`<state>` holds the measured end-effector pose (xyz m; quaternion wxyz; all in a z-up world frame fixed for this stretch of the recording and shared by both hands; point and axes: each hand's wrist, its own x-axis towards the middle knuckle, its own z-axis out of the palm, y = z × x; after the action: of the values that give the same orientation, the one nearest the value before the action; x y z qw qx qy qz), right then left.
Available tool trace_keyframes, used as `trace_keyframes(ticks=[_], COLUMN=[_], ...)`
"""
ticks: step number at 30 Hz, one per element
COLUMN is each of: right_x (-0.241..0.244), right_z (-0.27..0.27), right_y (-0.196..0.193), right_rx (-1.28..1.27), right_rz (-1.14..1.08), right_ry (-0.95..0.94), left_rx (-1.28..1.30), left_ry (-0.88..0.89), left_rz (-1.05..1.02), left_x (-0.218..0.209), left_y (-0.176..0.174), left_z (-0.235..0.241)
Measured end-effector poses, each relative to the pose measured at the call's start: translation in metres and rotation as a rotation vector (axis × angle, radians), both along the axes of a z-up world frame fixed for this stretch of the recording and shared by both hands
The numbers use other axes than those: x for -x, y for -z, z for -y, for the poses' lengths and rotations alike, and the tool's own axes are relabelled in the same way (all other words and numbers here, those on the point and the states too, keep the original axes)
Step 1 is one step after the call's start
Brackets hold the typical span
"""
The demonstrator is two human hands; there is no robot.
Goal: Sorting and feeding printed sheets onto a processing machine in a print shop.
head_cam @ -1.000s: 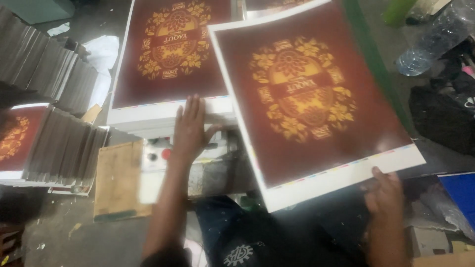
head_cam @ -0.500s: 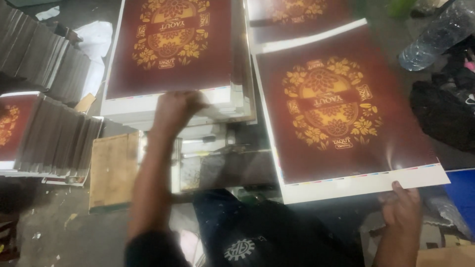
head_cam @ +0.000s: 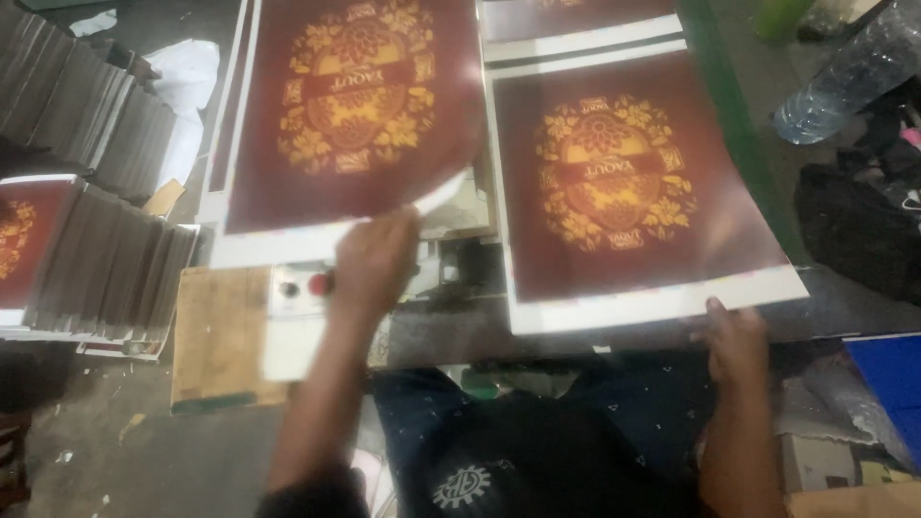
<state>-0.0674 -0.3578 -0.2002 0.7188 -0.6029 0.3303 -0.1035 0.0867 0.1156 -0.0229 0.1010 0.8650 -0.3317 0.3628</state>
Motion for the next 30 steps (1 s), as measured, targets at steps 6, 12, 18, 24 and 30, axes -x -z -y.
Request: trace_keyframes(ticks=[6,12,18,24,30], right_x=[-0.060,-0.051,-0.025,-0.011,-0.012], right_z=[0.016,0.002,-0.106,-0.126,-0.088], right_y=[0.016,0.020,-0.047,0.034,0.013], right_rx=[0.082,0.010,0.157,-0.393,-0.535], right_rz=[0.049,0.013,-0.152,0.234,0.356], right_ry=[-0.077,-0.109,-0.368,-0.614,-0.359], left_rx=[0.075,0.143,0.132,-0.030,0.024], left_ry=[0.047,0.154,0.367,0.535,0.450], left_rz=[-0.086,-0.084,-0.048,-0.402,-0.242], left_x=[0.041,0.061,0.074,0.098,0.084], left_y=[-0.026,-0.020,0.019,0.028,-0.001], left_z=[0.024,0.029,0.082,0.136,0.113])
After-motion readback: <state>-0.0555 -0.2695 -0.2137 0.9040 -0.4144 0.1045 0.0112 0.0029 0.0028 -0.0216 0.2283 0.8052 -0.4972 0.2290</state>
